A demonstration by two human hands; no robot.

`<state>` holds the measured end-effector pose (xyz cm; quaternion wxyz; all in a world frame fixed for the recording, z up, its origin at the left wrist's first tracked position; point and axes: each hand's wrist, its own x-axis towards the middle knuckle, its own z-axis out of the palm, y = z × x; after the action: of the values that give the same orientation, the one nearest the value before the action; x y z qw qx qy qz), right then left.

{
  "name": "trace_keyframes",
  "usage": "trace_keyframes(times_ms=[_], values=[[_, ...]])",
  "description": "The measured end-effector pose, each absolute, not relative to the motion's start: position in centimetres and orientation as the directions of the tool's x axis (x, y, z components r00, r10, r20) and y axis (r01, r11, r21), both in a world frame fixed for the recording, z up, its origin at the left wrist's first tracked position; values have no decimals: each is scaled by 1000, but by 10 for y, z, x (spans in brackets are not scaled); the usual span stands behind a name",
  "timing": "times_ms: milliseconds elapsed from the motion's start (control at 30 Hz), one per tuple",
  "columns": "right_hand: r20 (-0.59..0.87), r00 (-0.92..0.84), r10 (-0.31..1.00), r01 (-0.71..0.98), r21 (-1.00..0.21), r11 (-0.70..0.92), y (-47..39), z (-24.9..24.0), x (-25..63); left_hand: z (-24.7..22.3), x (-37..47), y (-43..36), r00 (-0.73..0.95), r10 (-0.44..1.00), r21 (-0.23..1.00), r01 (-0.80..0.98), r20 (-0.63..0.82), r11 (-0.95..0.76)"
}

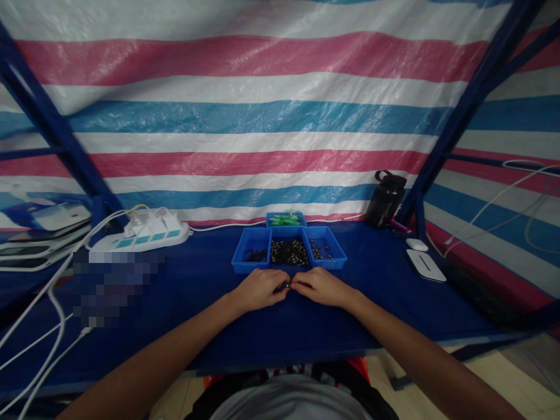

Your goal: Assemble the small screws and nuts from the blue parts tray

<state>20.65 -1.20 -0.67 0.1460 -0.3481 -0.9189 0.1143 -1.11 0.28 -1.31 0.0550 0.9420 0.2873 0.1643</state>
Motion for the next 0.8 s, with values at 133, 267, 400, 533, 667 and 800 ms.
trace_keyframes(times_ms=[133,267,400,533,667,800], values=[[193,-713,674,602,-324,730,-12,-7,206,-13,-11,3,785,560,195,525,267,-829],[180,-705,686,611,-337,716,-11,-8,207,-15,-12,5,777,568,200,531,271,-823],[185,-706,684,610,-332,719,-11,-9,207,-16,-13,5,778,558,206,519,288,-830],[177,-719,672,608,-309,731,-11,-9,206,-16,-13,4,783,543,210,500,305,-840],[175,-730,661,602,-294,743,-12,-10,206,-15,-12,3,791,515,208,471,331,-857],[162,-731,663,607,-290,740,-12,-10,206,-13,-12,2,793,511,218,463,331,-859]])
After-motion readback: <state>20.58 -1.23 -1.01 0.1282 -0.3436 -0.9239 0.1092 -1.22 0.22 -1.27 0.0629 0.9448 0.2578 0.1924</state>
